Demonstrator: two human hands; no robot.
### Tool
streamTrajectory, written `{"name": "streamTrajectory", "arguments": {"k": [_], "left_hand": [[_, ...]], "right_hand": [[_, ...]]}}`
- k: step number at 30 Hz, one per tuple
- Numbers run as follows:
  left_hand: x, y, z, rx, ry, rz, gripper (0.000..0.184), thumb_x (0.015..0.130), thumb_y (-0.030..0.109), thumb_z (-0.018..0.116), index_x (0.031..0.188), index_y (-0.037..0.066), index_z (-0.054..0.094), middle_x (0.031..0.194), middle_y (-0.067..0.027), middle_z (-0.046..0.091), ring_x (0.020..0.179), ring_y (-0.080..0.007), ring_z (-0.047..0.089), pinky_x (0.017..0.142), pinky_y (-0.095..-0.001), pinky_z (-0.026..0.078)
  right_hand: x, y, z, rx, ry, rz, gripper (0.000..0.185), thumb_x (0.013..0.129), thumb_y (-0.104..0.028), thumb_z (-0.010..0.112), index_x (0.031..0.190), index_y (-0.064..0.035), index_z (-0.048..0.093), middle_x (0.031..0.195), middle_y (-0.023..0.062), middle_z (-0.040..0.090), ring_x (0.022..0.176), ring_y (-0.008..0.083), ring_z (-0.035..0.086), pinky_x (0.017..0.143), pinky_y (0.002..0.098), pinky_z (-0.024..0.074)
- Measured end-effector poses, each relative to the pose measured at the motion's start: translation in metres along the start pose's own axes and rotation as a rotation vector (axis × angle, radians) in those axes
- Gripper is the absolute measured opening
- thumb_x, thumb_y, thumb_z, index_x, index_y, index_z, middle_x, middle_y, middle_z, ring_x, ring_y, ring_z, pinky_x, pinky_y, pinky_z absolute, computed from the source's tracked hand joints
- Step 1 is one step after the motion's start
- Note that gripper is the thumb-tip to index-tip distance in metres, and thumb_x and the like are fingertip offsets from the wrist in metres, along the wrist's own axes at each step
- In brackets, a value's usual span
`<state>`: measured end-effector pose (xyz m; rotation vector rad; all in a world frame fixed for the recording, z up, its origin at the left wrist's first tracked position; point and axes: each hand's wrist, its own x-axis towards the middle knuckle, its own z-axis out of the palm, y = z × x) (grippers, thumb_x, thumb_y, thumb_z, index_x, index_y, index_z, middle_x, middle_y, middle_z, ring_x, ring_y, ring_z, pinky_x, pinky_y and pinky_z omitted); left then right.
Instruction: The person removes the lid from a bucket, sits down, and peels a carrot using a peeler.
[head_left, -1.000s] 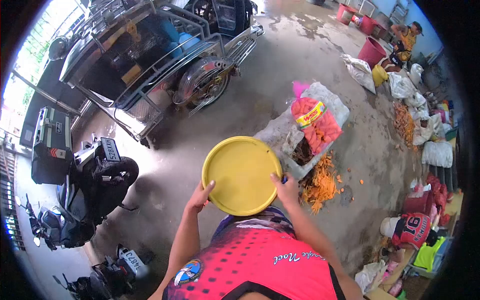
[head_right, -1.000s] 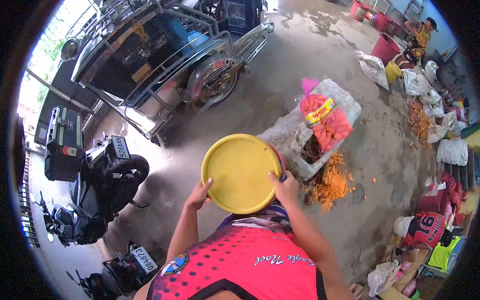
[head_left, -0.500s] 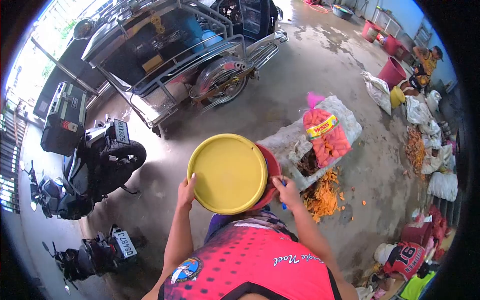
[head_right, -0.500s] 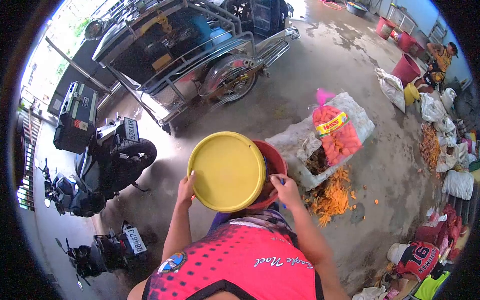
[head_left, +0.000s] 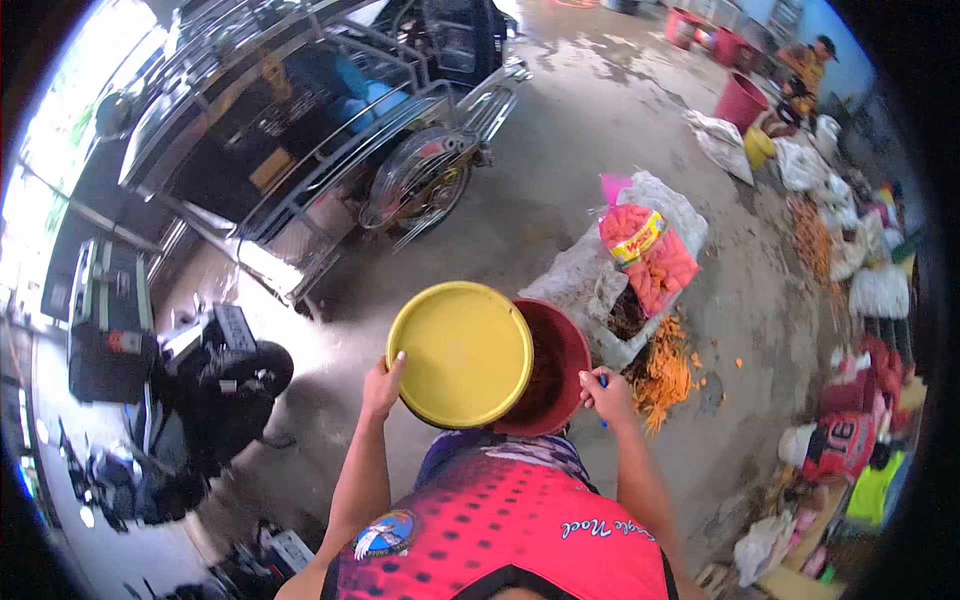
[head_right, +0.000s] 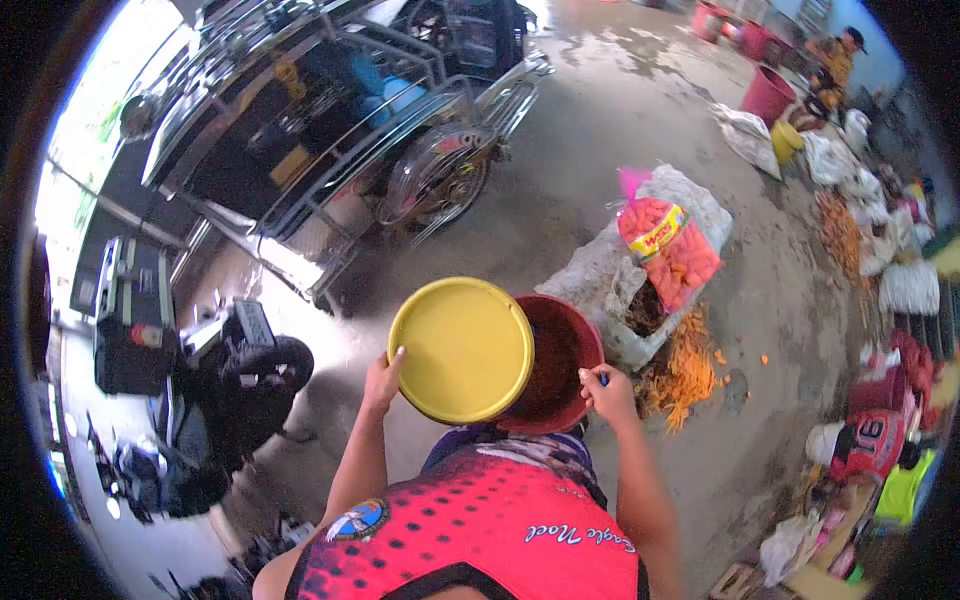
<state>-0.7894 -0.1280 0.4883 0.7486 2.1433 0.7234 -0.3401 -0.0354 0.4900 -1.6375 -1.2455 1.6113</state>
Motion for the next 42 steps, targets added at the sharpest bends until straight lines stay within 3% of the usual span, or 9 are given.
{"name": "streamTrajectory", "arguments": {"k": [3,9,14,17,23,29,35,40,42], "left_hand": [[0.034,-0.008,-0.007,0.08,-0.142,0.028,0.066,0.098,0.056,0.06,0.131,-0.001,0.066,0.115,-0.0252,0.073,0.112,-0.0358,0.07,0.097,-0.0433,0.052],[0.075,-0.017,-0.031,0.164,-0.306,0.063,0.069,0.097,0.056,0.06,0.133,-0.002,0.063,0.116,-0.0273,0.072,0.113,-0.0387,0.069,0.098,-0.0445,0.052],[0.102,-0.049,-0.02,0.096,-0.29,0.104,0.072,0.097,0.058,0.061,0.133,-0.003,0.062,0.119,-0.0261,0.072,0.114,-0.0363,0.069,0.098,-0.0432,0.052],[0.09,-0.039,-0.031,-0.008,-0.343,0.043,0.073,0.096,0.059,0.061,0.133,-0.004,0.062,0.121,-0.0253,0.072,0.115,-0.0348,0.069,0.099,-0.0428,0.052],[0.116,-0.066,-0.024,0.055,-0.353,0.171,0.072,0.097,0.059,0.06,0.133,-0.003,0.063,0.118,-0.0257,0.072,0.113,-0.035,0.07,0.098,-0.0431,0.052],[0.144,-0.042,-0.041,0.287,-0.38,0.279,0.078,0.098,0.066,0.051,0.13,-0.004,0.064,0.119,-0.0298,0.07,0.115,-0.0423,0.067,0.1,-0.0469,0.051],[0.135,0.007,-0.05,0.578,-0.423,0.271,0.08,0.097,0.067,0.051,0.133,-0.004,0.062,0.12,-0.0314,0.069,0.118,-0.0439,0.066,0.1,-0.0479,0.051],[0.145,-0.021,-0.031,0.286,-0.421,0.306,0.077,0.097,0.062,0.058,0.136,-0.004,0.059,0.123,-0.0297,0.069,0.119,-0.0396,0.067,0.101,-0.0458,0.052],[0.152,-0.043,-0.022,0.14,-0.432,0.293,0.074,0.097,0.058,0.062,0.136,-0.005,0.059,0.123,-0.0276,0.07,0.117,-0.0361,0.068,0.1,-0.044,0.052]], "right_hand": [[-0.018,-0.004,0.068,0.059,0.157,0.091,0.029,0.095,-0.03,0.076,0.089,-0.0032,0.067,0.068,0.0048,0.067,0.053,0.0105,0.061,0.05,0.0287,0.048],[-0.055,0.033,0.16,-0.056,0.101,0.122,0.035,0.095,-0.034,0.075,0.088,-0.0014,0.066,0.068,0.0057,0.068,0.053,0.0121,0.061,0.051,0.0302,0.0489],[-0.073,0.029,0.174,-0.098,0.13,0.205,0.034,0.097,-0.034,0.074,0.086,-0.0032,0.064,0.067,0.003,0.064,0.054,0.0088,0.057,0.052,0.0275,0.0469],[-0.069,0.033,0.185,-0.106,0.148,0.123,0.035,0.097,-0.035,0.073,0.086,-0.0028,0.064,0.068,0.0035,0.065,0.054,0.0092,0.057,0.052,0.0279,0.0473],[-0.072,0.01,0.208,-0.142,0.098,0.101,0.029,0.1,-0.029,0.07,0.089,-0.003,0.064,0.069,0.0038,0.065,0.056,0.01,0.059,0.054,0.0292,0.0486],[-0.076,-0.012,0.215,-0.068,0.077,0.077,0.024,0.1,-0.025,0.069,0.091,-0.0041,0.063,0.07,0.0033,0.065,0.056,0.0104,0.059,0.054,0.0297,0.0489],[-0.041,0.007,0.227,-0.381,0.124,-0.265,0.025,0.097,-0.025,0.072,0.096,-0.0008,0.064,0.075,0.0088,0.07,0.056,0.0151,0.065,0.055,0.0342,0.0523],[-0.021,0.017,0.231,-0.375,0.077,-0.124,0.034,0.105,-0.031,0.057,0.101,0.0021,0.065,0.071,0.0126,0.07,0.052,0.0224,0.067,0.057,0.0381,0.0547],[-0.018,0.019,0.234,-0.439,0.098,-0.155,0.034,0.106,-0.031,0.057,0.102,0.0021,0.065,0.071,0.013,0.07,0.051,0.0225,0.067,0.056,0.0383,0.0547]]}}
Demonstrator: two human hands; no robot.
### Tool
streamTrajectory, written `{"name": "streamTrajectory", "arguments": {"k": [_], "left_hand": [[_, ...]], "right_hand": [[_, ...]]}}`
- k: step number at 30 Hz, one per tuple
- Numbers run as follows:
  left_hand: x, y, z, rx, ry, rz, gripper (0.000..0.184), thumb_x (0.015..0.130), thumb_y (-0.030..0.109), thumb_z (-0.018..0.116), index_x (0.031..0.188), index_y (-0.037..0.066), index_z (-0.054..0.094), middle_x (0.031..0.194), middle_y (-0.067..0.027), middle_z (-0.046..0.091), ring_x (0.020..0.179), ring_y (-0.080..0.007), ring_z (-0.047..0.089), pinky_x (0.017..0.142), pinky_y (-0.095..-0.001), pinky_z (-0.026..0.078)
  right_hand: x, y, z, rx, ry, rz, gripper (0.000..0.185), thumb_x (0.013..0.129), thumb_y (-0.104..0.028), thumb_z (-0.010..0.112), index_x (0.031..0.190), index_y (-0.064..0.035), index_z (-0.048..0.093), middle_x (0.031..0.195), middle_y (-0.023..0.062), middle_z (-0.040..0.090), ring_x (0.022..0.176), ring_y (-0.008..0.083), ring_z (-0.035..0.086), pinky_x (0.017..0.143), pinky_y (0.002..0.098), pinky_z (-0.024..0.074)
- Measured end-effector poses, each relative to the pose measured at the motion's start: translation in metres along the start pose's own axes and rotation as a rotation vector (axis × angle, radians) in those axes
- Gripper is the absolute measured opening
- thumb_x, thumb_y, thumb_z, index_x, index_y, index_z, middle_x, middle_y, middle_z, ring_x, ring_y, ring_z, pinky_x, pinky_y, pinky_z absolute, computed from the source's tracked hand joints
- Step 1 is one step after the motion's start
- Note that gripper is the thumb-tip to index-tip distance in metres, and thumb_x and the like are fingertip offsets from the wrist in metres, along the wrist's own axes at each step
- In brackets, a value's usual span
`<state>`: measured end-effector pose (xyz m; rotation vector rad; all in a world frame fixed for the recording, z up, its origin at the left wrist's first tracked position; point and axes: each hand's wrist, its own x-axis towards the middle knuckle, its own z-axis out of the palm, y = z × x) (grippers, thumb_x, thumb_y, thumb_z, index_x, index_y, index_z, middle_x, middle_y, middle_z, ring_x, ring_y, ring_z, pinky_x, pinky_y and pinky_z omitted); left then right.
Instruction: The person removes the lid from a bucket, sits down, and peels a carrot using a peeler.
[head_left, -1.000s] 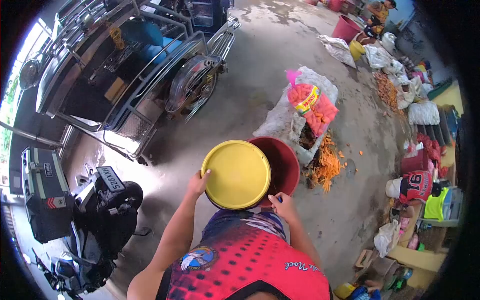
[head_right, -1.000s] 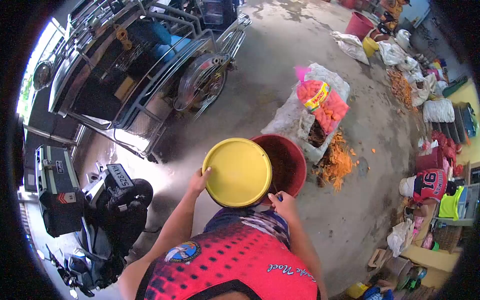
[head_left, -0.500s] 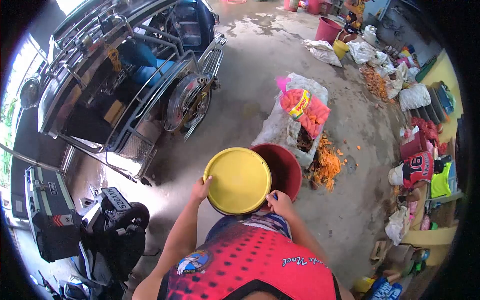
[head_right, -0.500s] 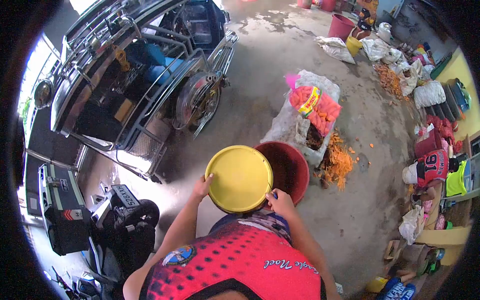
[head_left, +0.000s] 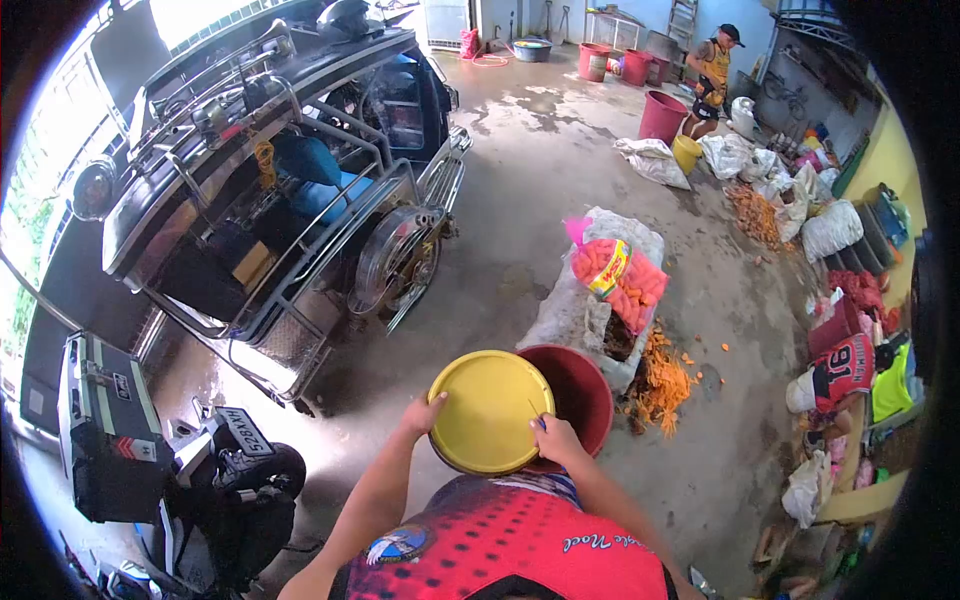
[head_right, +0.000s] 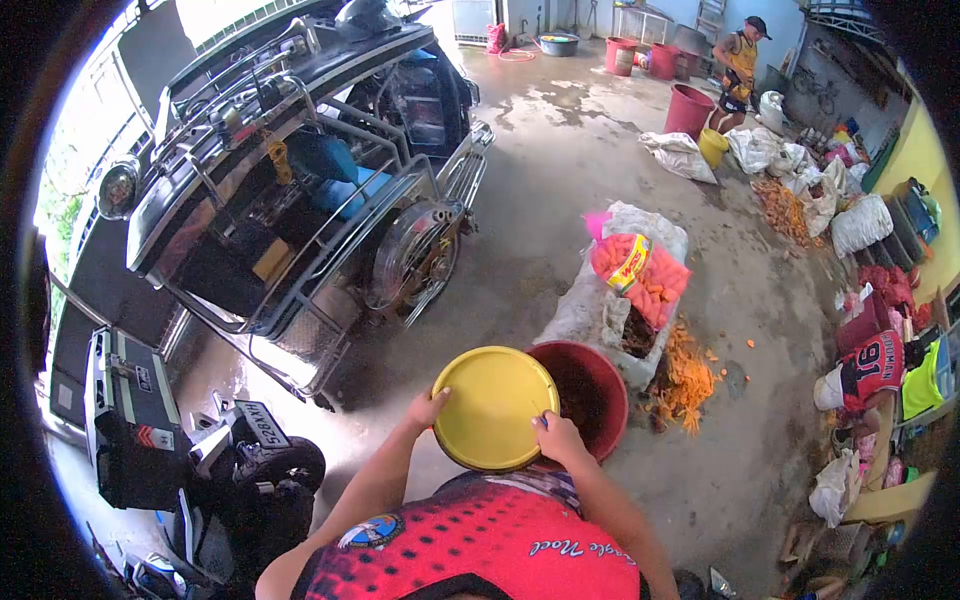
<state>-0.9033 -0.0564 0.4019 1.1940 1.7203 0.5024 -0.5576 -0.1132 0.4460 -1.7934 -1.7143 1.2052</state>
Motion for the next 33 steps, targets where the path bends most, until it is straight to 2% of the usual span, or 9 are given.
{"name": "streamTrajectory", "arguments": {"k": [1,4,5,14,19,22,27,29,33], "left_hand": [[0.006,-0.01,0.004,-0.103,-0.005,-0.006,0.073,0.096,0.056,0.063,0.136,-0.004,0.059,0.123,-0.0263,0.07,0.116,-0.0341,0.069,0.099,-0.043,0.053],[0.005,-0.013,0.006,-0.272,-0.001,-0.017,0.066,0.099,0.049,0.065,0.138,-0.004,0.058,0.123,-0.0186,0.07,0.111,-0.0257,0.067,0.097,-0.0386,0.052],[-0.001,-0.009,0.005,-0.305,0.002,-0.023,0.064,0.101,0.046,0.065,0.14,-0.004,0.058,0.123,-0.0153,0.069,0.11,-0.0225,0.066,0.097,-0.0369,0.052],[-0.013,0.013,0.001,-0.351,-0.037,0.017,0.066,0.098,0.046,0.067,0.14,-0.005,0.056,0.124,-0.0157,0.069,0.11,-0.0229,0.066,0.097,-0.0367,0.052],[0.002,-0.002,0.011,-0.32,0.05,-0.01,0.064,0.093,0.044,0.074,0.131,-0.007,0.063,0.114,-0.0177,0.073,0.103,-0.0239,0.069,0.09,-0.0361,0.054],[0.002,0.001,0.011,-0.336,0.034,-0.017,0.062,0.094,0.044,0.074,0.13,-0.006,0.063,0.112,-0.0154,0.073,0.1,-0.0223,0.069,0.087,-0.0354,0.054],[-0.018,0.027,0.011,-0.377,0.044,-0.017,0.058,0.096,0.044,0.072,0.126,-0.006,0.064,0.108,-0.0128,0.072,0.094,-0.0205,0.068,0.08,-0.0346,0.054],[-0.018,0.032,0.008,-0.391,-0.031,-0.071,0.062,0.098,0.041,0.071,0.136,-0.006,0.058,0.123,-0.0153,0.069,0.109,-0.0218,0.066,0.094,-0.0357,0.052],[-0.007,0.023,0.008,-0.318,-0.002,-0.061,0.06,0.098,0.04,0.07,0.135,-0.007,0.058,0.119,-0.0141,0.069,0.105,-0.0211,0.066,0.091,-0.0347,0.052]], "right_hand": [[0.0,-0.002,0.001,-0.03,0.013,-0.014,0.034,0.106,-0.031,0.057,0.102,0.0021,0.065,0.071,0.0131,0.07,0.051,0.0226,0.067,0.056,0.0385,0.0546],[-0.002,-0.013,0.0,0.025,-0.011,0.094,0.037,0.105,-0.035,0.054,0.101,0.0002,0.065,0.072,0.0185,0.071,0.069,0.0358,0.073,0.071,0.0489,0.0569],[-0.004,-0.016,-0.001,0.046,-0.015,0.108,0.038,0.105,-0.036,0.054,0.101,0.0002,0.065,0.072,0.0182,0.071,0.068,0.0351,0.073,0.07,0.0484,0.057],[-0.008,-0.021,-0.01,0.116,0.011,0.146,0.039,0.104,-0.037,0.056,0.098,0.0008,0.066,0.071,0.015,0.072,0.058,0.0297,0.071,0.064,0.0437,0.0572],[-0.006,-0.013,-0.011,0.131,0.014,0.127,0.038,0.103,-0.036,0.059,0.094,0.0002,0.067,0.069,0.014,0.071,0.056,0.0284,0.07,0.063,0.0423,0.0567],[-0.006,-0.015,-0.015,0.112,-0.006,0.147,0.038,0.103,-0.035,0.059,0.094,0.0003,0.067,0.069,0.0154,0.071,0.058,0.0305,0.071,0.063,0.0443,0.0566],[0.0,0.007,-0.005,0.025,0.082,0.062,0.039,0.103,-0.037,0.058,0.094,0.0002,0.067,0.073,0.0205,0.07,0.071,0.04,0.072,0.07,0.0513,0.0557],[0.002,0.008,-0.008,0.014,0.095,0.057,0.04,0.103,-0.038,0.057,0.094,0.0002,0.067,0.074,0.0217,0.07,0.075,0.0422,0.071,0.072,0.0529,0.0552],[0.001,-0.004,-0.014,0.074,0.059,0.112,0.039,0.102,-0.037,0.058,0.096,-0.0001,0.068,0.073,0.0215,0.07,0.075,0.0416,0.072,0.072,0.0523,0.0548]]}}
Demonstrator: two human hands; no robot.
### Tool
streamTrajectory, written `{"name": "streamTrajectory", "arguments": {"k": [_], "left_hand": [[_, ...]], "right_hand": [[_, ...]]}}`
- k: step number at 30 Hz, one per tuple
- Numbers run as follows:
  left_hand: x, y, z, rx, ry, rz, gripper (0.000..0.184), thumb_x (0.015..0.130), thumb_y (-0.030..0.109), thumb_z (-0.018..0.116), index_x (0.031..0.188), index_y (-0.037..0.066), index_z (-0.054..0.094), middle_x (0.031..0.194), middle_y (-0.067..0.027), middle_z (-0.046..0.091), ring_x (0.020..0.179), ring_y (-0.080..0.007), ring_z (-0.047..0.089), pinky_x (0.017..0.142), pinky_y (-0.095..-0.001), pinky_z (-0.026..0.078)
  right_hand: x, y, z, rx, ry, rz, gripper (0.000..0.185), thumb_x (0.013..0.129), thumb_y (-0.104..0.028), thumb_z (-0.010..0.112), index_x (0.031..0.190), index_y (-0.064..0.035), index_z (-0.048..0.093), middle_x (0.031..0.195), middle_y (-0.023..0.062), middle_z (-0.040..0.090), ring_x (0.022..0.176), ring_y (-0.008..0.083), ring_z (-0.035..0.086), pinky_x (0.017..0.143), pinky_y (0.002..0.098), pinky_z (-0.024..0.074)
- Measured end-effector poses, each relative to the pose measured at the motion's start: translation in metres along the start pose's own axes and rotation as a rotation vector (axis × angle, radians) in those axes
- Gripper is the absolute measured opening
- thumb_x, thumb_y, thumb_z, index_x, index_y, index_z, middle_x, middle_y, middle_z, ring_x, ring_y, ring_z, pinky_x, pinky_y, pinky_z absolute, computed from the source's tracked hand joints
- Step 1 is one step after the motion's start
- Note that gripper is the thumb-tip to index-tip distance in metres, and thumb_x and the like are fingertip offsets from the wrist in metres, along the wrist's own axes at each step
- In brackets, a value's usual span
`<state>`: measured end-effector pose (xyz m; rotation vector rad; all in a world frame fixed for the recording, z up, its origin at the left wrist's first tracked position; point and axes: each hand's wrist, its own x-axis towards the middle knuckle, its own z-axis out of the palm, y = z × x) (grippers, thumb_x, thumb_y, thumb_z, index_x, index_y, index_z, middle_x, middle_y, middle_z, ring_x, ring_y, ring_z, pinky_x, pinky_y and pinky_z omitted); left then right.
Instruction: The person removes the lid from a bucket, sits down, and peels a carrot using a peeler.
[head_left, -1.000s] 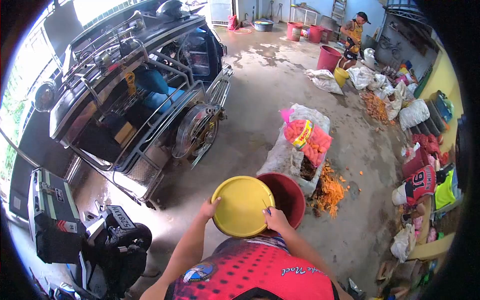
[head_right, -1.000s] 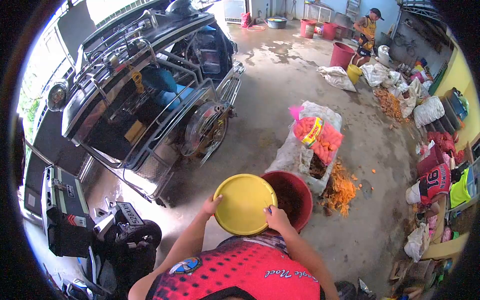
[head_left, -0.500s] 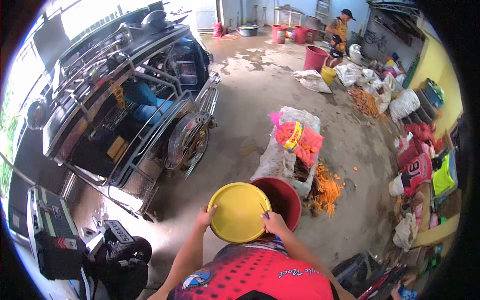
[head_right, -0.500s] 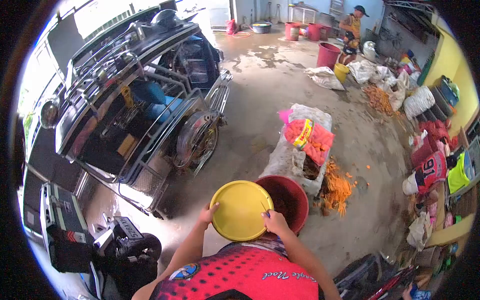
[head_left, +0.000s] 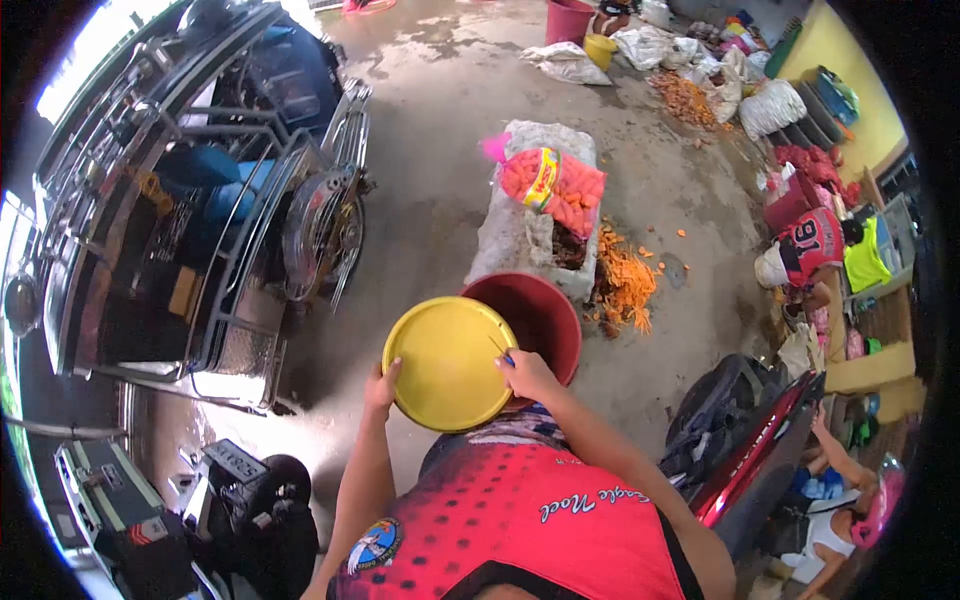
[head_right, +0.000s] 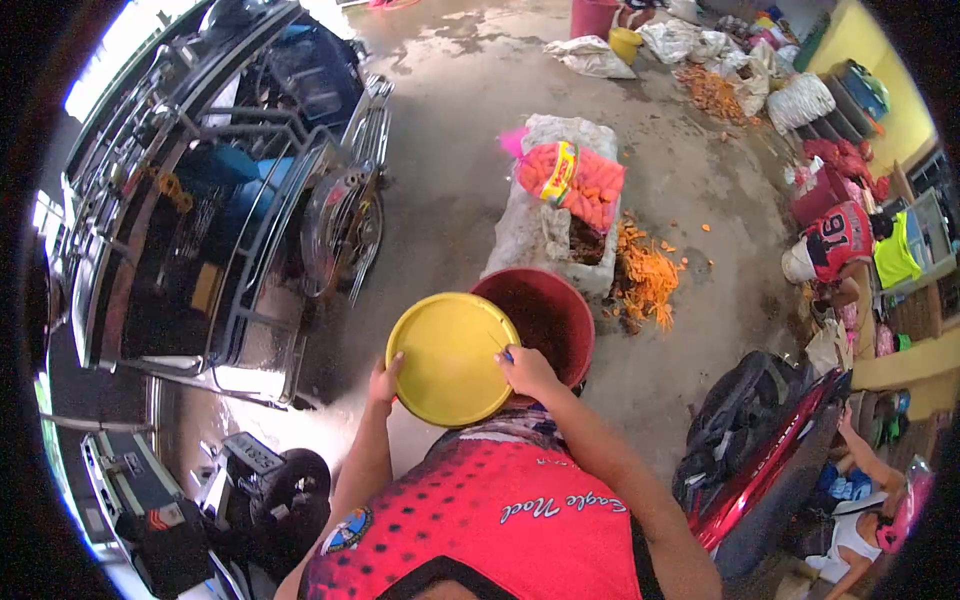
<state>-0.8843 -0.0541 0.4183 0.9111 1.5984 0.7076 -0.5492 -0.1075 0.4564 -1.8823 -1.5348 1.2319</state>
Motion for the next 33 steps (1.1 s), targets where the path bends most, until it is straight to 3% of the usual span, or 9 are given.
{"name": "streamTrajectory", "arguments": {"k": [7,17,23,33], "left_hand": [[-0.001,0.01,0.001,-0.005,-0.009,0.012,0.062,0.098,0.042,0.069,0.133,-0.008,0.058,0.115,-0.0137,0.07,0.1,-0.0201,0.066,0.087,-0.0339,0.052],[0.003,0.015,0.005,-0.047,-0.007,0.021,0.063,0.095,0.041,0.072,0.13,-0.009,0.058,0.114,-0.0171,0.07,0.101,-0.0222,0.066,0.09,-0.0356,0.053],[0.012,0.0,0.005,-0.019,-0.014,0.043,0.059,0.098,0.041,0.069,0.131,-0.006,0.058,0.112,-0.0126,0.07,0.098,-0.0196,0.066,0.086,-0.0334,0.053],[0.0,0.006,0.005,-0.068,-0.036,0.035,0.06,0.098,0.04,0.069,0.135,-0.006,0.056,0.117,-0.0138,0.069,0.103,-0.0208,0.066,0.09,-0.0347,0.052]], "right_hand": [[0.005,-0.008,-0.003,0.062,-0.006,0.031,0.036,0.102,-0.035,0.06,0.095,0.0,0.068,0.068,0.0178,0.07,0.067,0.0345,0.072,0.067,0.0475,0.0545],[0.01,-0.008,-0.01,0.049,-0.018,0.023,0.035,0.102,-0.034,0.059,0.093,-0.0008,0.068,0.067,0.0151,0.07,0.066,0.0326,0.073,0.066,0.0464,0.0549],[0.007,-0.008,-0.009,0.049,-0.016,0.038,0.035,0.103,-0.034,0.058,0.094,-0.0007,0.068,0.067,0.0147,0.069,0.065,0.032,0.072,0.066,0.0463,0.0546],[-0.001,-0.004,-0.005,0.079,0.009,0.035,0.036,0.103,-0.035,0.058,0.096,-0.0008,0.069,0.068,0.0153,0.07,0.066,0.0329,0.072,0.066,0.046,0.055]]}}
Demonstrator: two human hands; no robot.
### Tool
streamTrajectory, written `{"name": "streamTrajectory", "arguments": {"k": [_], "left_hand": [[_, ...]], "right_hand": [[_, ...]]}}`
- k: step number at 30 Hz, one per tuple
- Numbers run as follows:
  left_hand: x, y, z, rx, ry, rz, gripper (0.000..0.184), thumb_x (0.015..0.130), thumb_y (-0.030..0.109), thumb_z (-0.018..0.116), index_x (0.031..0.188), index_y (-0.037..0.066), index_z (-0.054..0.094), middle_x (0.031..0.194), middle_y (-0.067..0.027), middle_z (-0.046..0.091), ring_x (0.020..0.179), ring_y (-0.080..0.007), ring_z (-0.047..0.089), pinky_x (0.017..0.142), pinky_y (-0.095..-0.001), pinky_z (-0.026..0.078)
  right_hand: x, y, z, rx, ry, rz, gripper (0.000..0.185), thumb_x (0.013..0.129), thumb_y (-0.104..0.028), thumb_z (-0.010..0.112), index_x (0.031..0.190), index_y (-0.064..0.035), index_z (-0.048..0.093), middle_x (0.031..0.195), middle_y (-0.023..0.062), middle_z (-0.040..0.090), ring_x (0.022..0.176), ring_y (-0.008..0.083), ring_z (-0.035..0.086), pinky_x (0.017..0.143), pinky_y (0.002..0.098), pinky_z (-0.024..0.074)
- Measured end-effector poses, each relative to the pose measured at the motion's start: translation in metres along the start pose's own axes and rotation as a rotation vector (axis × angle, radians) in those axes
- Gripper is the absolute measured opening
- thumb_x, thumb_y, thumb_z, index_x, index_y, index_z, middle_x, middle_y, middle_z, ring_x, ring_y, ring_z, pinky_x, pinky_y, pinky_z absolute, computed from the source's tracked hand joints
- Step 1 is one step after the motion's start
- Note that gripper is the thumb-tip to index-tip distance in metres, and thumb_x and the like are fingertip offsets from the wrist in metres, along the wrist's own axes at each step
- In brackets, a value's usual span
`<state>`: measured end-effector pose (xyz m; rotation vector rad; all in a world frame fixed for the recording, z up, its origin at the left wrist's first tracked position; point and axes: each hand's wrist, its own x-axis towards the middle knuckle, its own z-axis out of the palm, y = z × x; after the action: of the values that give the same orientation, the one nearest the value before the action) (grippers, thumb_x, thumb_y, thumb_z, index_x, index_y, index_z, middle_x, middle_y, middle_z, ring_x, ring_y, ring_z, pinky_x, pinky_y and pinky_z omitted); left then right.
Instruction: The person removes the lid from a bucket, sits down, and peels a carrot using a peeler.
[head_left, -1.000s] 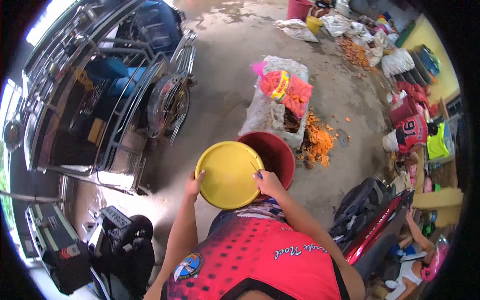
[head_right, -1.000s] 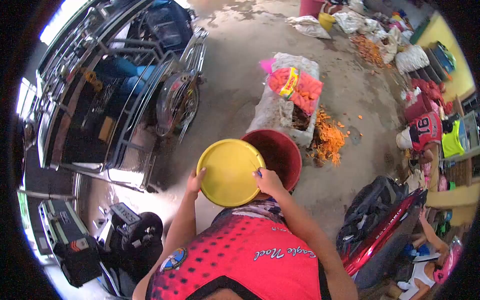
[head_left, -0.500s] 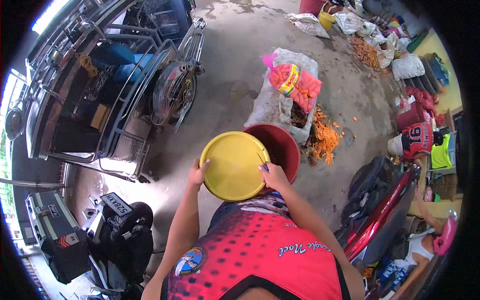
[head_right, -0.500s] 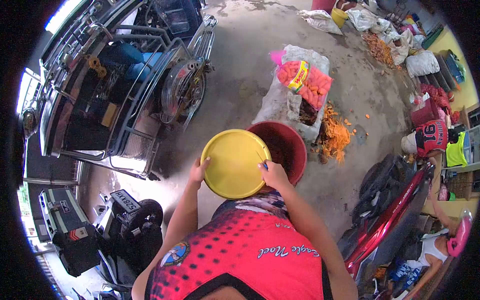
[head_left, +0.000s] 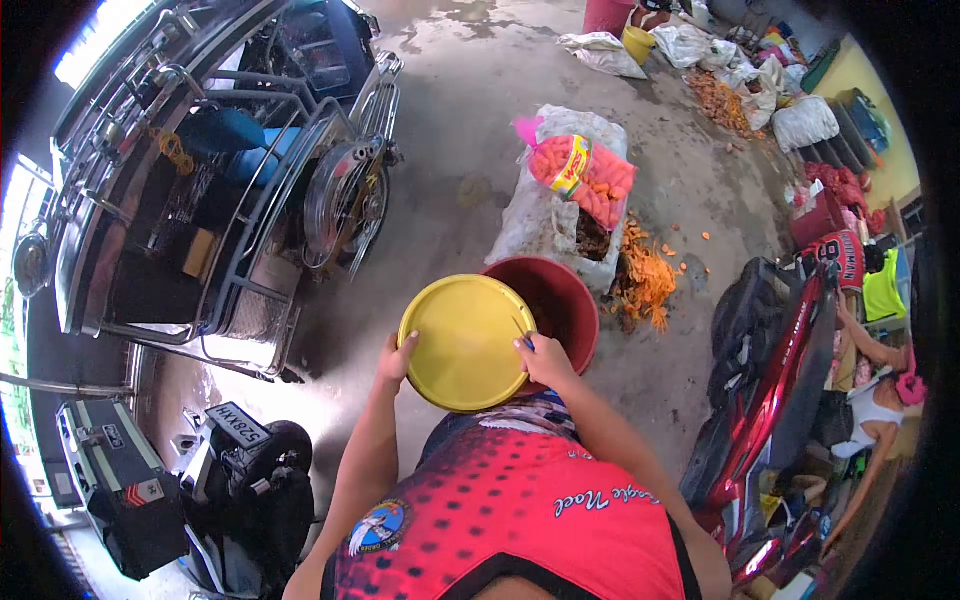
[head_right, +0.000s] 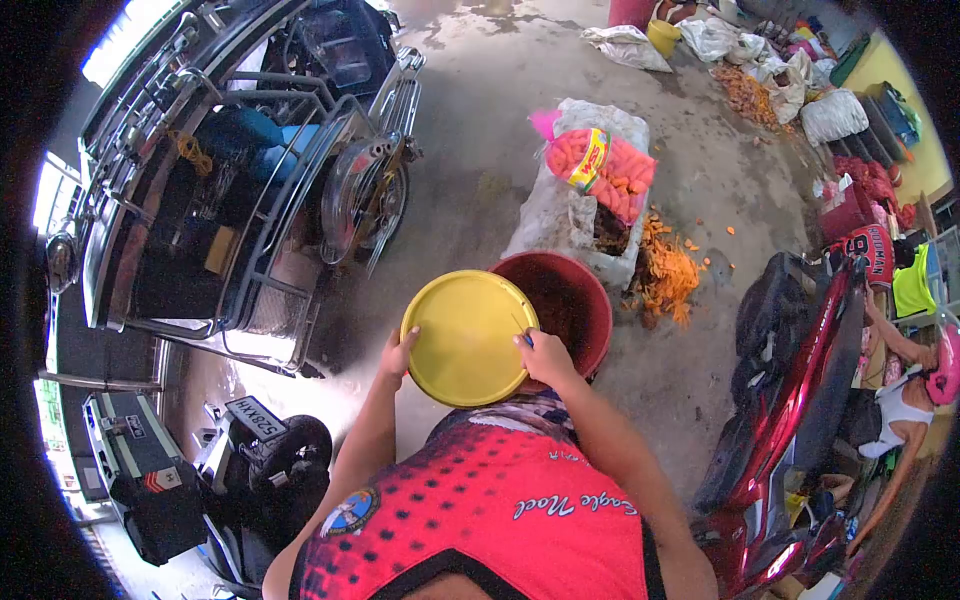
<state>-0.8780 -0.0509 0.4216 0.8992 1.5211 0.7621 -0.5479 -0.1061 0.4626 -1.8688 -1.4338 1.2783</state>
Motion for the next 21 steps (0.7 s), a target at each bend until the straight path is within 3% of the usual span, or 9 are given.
{"name": "streamTrajectory", "arguments": {"k": [5,8,11,14,21], "left_hand": [[0.009,-0.013,-0.004,0.029,0.025,0.006,0.065,0.096,0.043,0.073,0.133,-0.008,0.056,0.116,-0.0167,0.07,0.103,-0.0223,0.067,0.09,-0.0361,0.053],[0.003,-0.004,-0.003,0.014,0.006,-0.025,0.055,0.1,0.038,0.069,0.134,-0.004,0.057,0.118,-0.0113,0.068,0.105,-0.0204,0.065,0.092,-0.0342,0.052],[0.003,-0.005,-0.001,-0.01,0.001,0.0,0.055,0.099,0.037,0.07,0.133,-0.004,0.057,0.117,-0.0108,0.068,0.105,-0.0197,0.065,0.091,-0.0337,0.052],[0.005,-0.009,-0.004,0.016,0.0,-0.028,0.054,0.099,0.037,0.071,0.132,-0.004,0.058,0.116,-0.0098,0.068,0.104,-0.0185,0.065,0.091,-0.0335,0.052],[0.013,-0.025,-0.006,0.001,0.003,-0.003,0.052,0.099,0.035,0.071,0.132,-0.004,0.058,0.113,-0.0079,0.067,0.101,-0.0169,0.064,0.089,-0.0328,0.052]], "right_hand": [[0.002,0.008,0.004,-0.028,0.015,-0.021,0.039,0.103,-0.038,0.057,0.096,-0.0015,0.069,0.069,0.0156,0.07,0.069,0.0339,0.073,0.069,0.0471,0.0554],[0.001,0.004,0.002,-0.017,0.003,-0.013,0.039,0.103,-0.038,0.057,0.095,-0.0015,0.068,0.07,0.016,0.071,0.07,0.0336,0.073,0.07,0.0467,0.0557],[0.006,0.016,0.007,0.009,0.018,-0.08,0.036,0.105,-0.033,0.059,0.097,0.0013,0.065,0.064,0.0098,0.068,0.046,0.0181,0.063,0.049,0.0355,0.0512],[0.0,0.006,0.003,-0.013,0.015,-0.019,0.04,0.103,-0.038,0.057,0.093,-0.0007,0.067,0.069,0.0158,0.07,0.068,0.0331,0.073,0.068,0.0466,0.0553],[-0.005,0.0,-0.002,0.022,-0.001,0.012,0.04,0.103,-0.038,0.058,0.09,-0.0006,0.066,0.067,0.0149,0.069,0.065,0.0333,0.072,0.065,0.0457,0.0548]]}}
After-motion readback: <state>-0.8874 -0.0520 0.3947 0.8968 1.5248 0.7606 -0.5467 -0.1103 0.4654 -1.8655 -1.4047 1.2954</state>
